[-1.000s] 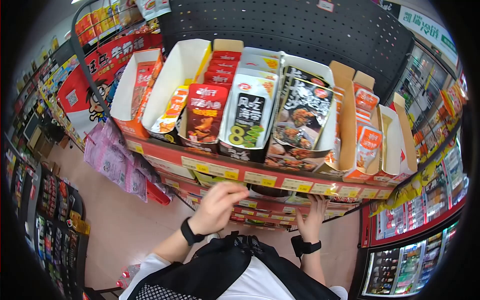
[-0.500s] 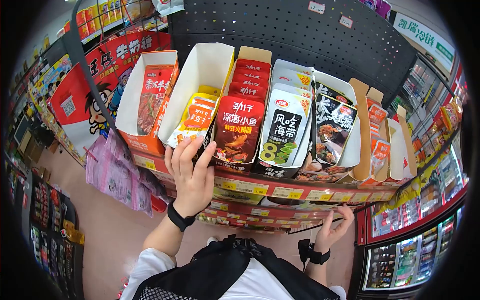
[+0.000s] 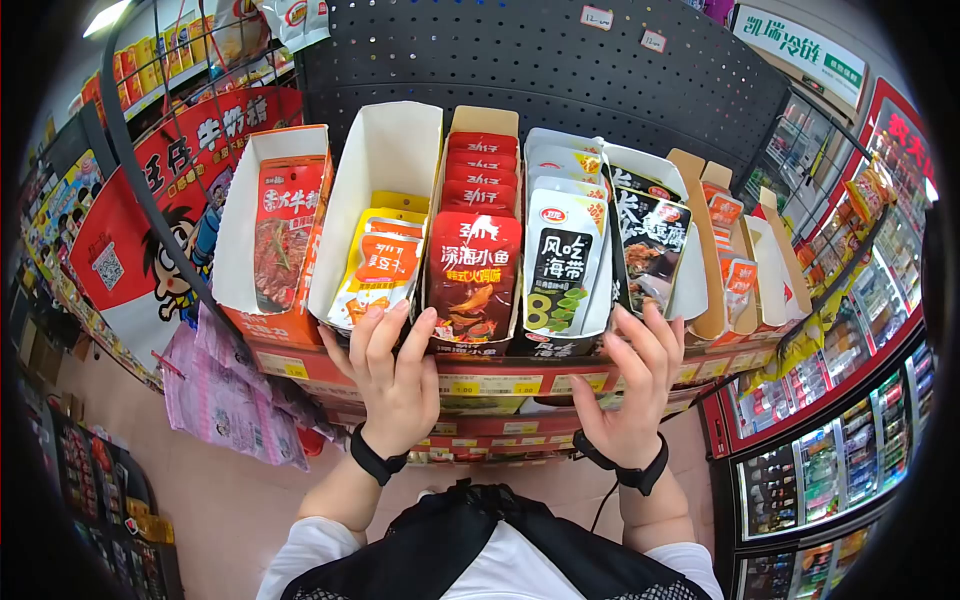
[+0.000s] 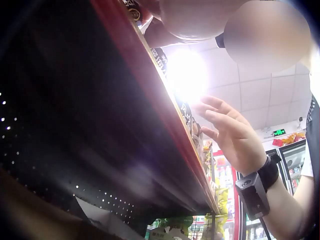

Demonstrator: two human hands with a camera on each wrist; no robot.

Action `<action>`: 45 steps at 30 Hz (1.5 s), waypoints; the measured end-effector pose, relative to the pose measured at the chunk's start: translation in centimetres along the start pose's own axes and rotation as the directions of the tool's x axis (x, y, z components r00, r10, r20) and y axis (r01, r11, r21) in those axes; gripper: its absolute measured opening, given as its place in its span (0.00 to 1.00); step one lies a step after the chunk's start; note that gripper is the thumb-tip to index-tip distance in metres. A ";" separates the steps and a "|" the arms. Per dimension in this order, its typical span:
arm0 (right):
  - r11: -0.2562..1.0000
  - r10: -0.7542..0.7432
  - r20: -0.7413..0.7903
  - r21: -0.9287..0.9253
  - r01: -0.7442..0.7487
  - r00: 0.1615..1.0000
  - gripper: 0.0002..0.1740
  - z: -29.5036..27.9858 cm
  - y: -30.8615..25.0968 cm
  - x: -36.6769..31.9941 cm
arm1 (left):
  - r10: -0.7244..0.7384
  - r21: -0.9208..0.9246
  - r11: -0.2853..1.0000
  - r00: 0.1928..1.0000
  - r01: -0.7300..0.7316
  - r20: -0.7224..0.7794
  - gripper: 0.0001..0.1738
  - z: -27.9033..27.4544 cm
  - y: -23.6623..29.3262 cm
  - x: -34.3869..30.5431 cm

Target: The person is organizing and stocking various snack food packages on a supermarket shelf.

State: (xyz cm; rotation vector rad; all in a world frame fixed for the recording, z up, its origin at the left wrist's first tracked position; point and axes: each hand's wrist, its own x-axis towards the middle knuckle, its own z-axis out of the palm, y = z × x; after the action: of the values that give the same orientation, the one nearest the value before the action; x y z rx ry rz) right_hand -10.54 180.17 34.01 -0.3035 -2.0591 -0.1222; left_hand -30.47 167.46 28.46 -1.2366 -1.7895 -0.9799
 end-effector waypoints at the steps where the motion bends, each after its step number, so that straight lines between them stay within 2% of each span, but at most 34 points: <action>1: 0.999 0.009 0.053 -0.053 -0.006 0.999 0.28 0.1 -0.2 0.6 | -0.001 -0.008 1.000 1.000 0.001 -0.001 0.29 0.0 0.0 0.0; 3: 0.988 0.032 0.159 -0.156 -0.007 0.987 0.25 0.3 -0.6 1.7 | -0.006 -0.019 1.000 1.000 0.006 -0.002 0.29 -0.1 0.0 0.1; 4: 0.985 0.051 0.175 -0.170 -0.021 0.983 0.21 0.5 -0.8 2.1 | -0.011 -0.027 1.000 1.000 0.011 -0.001 0.29 -0.2 0.1 0.2; 7: 0.981 0.044 0.272 -0.196 0.011 0.961 0.17 0.3 -1.2 2.6 | -0.017 -0.043 0.999 1.000 0.016 -0.005 0.30 -0.2 0.1 0.2; 8: 0.982 0.050 0.245 -0.187 -0.003 0.968 0.14 0.5 -1.2 2.7 | 0.016 -0.029 0.999 1.000 -0.015 0.022 0.32 -0.3 0.0 0.1; 14: 0.982 0.059 0.224 -0.189 -0.016 0.973 0.13 0.8 -1.1 2.5 | 0.025 -0.033 0.999 0.999 -0.023 0.036 0.32 -0.6 0.0 0.1; 17: 0.984 0.061 0.220 -0.177 -0.021 0.974 0.12 0.8 -1.2 2.7 | -0.027 -0.064 0.998 0.999 0.028 0.017 0.30 -0.4 0.1 0.2; 21: 0.993 0.047 0.249 -0.119 -0.018 0.967 0.18 0.2 -0.9 2.6 | -0.025 -0.056 0.998 0.999 0.026 0.020 0.29 -0.4 0.1 0.1; 22: 0.994 0.014 0.268 -0.107 0.015 0.963 0.25 -0.4 -0.7 2.5 | -0.021 -0.048 0.999 1.000 0.022 0.019 0.29 -0.4 0.2 0.1; 25: 0.998 0.029 -0.031 0.060 -0.027 0.999 0.29 -0.5 0.7 1.4 | -0.021 -0.026 0.999 1.000 0.021 0.021 0.29 -0.4 0.2 0.1; 26: 0.995 0.038 -0.045 -0.085 -0.041 0.998 0.32 -1.3 0.9 1.4 | -0.017 -0.023 1.000 1.000 0.018 0.023 0.30 -0.4 0.1 0.0; 27: 0.986 0.113 -0.098 -0.110 -0.124 0.989 0.30 -1.6 1.2 1.5 | -0.016 -0.022 1.000 1.000 0.016 0.022 0.30 -0.4 0.1 0.0; 29: 0.961 0.224 -0.078 -0.149 -0.233 0.971 0.28 -2.1 2.0 1.6 | -0.013 -0.019 1.000 1.000 0.013 0.019 0.31 -0.3 0.0 -0.1; 30: 0.952 0.193 0.013 -0.244 -0.184 0.981 0.25 -2.6 2.5 1.6 | -0.010 -0.017 1.000 1.000 0.010 0.024 0.32 -0.3 0.0 -0.1; 33: 0.973 0.217 0.009 -0.078 -0.216 0.976 0.24 -2.4 3.6 0.5 | -0.009 -0.014 1.000 1.000 0.009 0.020 0.31 -0.2 0.0 -0.2; 34: 0.979 0.174 -0.025 -0.098 -0.176 0.984 0.22 -2.4 3.3 0.9 | -0.010 -0.008 1.000 1.000 0.010 0.013 0.31 -0.1 0.0 -0.2; 45: 0.984 0.158 -0.087 -0.067 -0.164 0.984 0.20 -2.4 3.3 0.1 | -0.027 -0.001 1.000 1.000 0.027 -0.007 0.31 0.2 0.1 -0.2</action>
State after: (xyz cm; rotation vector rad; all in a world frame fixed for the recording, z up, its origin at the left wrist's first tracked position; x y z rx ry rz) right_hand -7.68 182.83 35.10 -0.5017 -1.9436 -0.1108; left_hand -30.38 167.56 28.18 -1.2116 -1.8047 -0.9991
